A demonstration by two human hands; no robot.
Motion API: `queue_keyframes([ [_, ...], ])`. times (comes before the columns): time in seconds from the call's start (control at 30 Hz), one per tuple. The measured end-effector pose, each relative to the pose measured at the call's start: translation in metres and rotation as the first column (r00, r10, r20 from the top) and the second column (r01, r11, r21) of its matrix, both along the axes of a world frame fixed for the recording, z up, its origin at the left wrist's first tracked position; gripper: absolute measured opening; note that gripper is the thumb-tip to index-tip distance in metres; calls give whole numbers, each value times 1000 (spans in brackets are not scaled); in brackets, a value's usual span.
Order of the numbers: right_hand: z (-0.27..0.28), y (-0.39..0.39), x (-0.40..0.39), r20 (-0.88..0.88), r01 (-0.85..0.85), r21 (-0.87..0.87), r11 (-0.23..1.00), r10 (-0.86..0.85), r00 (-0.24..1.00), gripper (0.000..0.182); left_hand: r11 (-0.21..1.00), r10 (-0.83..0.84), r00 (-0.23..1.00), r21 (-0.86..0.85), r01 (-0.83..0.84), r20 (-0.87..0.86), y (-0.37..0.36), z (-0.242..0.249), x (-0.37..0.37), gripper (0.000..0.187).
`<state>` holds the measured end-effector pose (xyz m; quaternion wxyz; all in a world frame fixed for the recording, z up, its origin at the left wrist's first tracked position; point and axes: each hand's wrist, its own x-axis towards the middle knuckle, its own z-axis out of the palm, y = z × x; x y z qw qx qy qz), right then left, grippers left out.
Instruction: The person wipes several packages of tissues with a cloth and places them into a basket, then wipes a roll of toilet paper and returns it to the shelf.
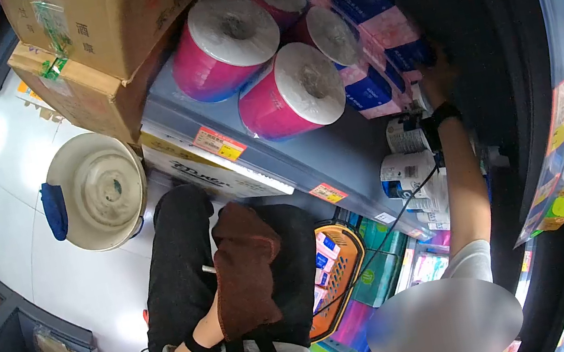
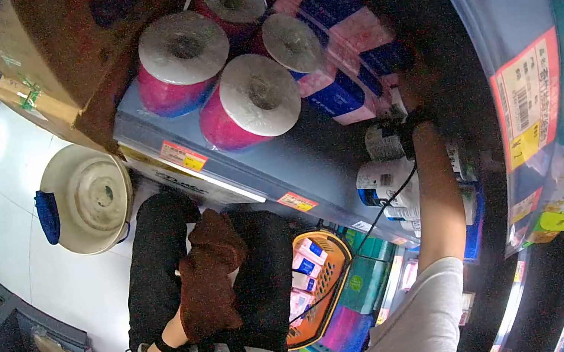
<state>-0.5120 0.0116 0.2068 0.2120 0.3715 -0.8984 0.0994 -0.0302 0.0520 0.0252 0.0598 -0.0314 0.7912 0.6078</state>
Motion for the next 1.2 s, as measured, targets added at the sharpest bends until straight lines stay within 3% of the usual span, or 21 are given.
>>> queue_keyframes([
  [0.03,2,3,-3,37,-105,-8,994,105,994,62,910,127,990,390,-141,63,8,-12,0,40],
  [0.07,4,5,-6,72,-209,-22,978,210,975,64,657,217,961,702,-273,170,13,-20,1,39],
  [0.1,4,6,-11,70,-209,-22,978,210,975,64,658,217,962,703,-271,168,12,-18,0,39],
  [0.17,1,9,-20,235,-281,-179,943,318,918,72,900,344,939,277,-337,28,6,-12,-3,27],
  [0.3,5,2,6,333,-191,-355,915,315,889,78,970,239,970,64,-236,-43,-5,3,-6,25],
  [0.4,4,13,-13,297,-248,-318,915,345,890,80,983,158,985,-85,-164,-70,-1,0,0,24],
  [0.47,9,17,-9,286,-233,-286,930,314,905,77,932,137,988,348,-105,-68,13,-23,11,46],
  [0.5,12,18,-6,280,-213,-258,943,284,917,76,936,133,988,338,-102,-72,8,-14,7,46],
  [0.57,22,19,6,279,-155,-154,976,193,941,75,979,48,997,-199,-37,52,-4,20,-9,41],
  [0.67,47,26,43,370,-11,181,983,-58,927,75,957,155,984,-234,-172,-92,-3,49,-5,46],
  [0.7,38,37,57,194,-54,50,997,43,980,63,955,143,986,-251,-160,-86,-1,50,-2,46],
  [0.73,34,50,66,205,-43,34,999,35,978,63,926,162,966,-308,-220,-203,2,48,1,48],
  [0.8,21,81,86,83,-405,-135,904,418,905,45,893,144,943,-372,-254,-299,2,69,7,51],
  [0.83,20,102,103,345,-343,-230,911,406,847,48,858,170,972,-460,-227,-163,-4,103,2,51],
  [0.87,16,123,115,442,-397,-256,882,472,763,44,819,203,979,-543,-186,-29,-7,124,-3,51],
  [0.93,16,166,165,729,-182,-413,892,444,520,39,778,230,967,-576,-253,-113,-5,132,-4,49],
  [0.97,17,188,185,793,-108,-378,919,382,474,36,735,281,934,-576,-358,-221,2,134,-2,46],
  [1.0,10,213,202,820,-42,-387,921,365,440,36,753,246,948,-576,-318,-201,8,125,7,46],
  [1.07,-16,272,228,864,51,-278,959,227,449,34,972,213,973,-119,-201,93,14,96,25,38],
  [1.13,-54,325,252,862,180,-404,897,307,402,32,953,251,967,-169,-253,-32,22,98,23,32],
  [1.2,-110,392,270,943,421,-278,863,163,289,34,977,207,924,-19,-212,321,27,107,21,29],
])
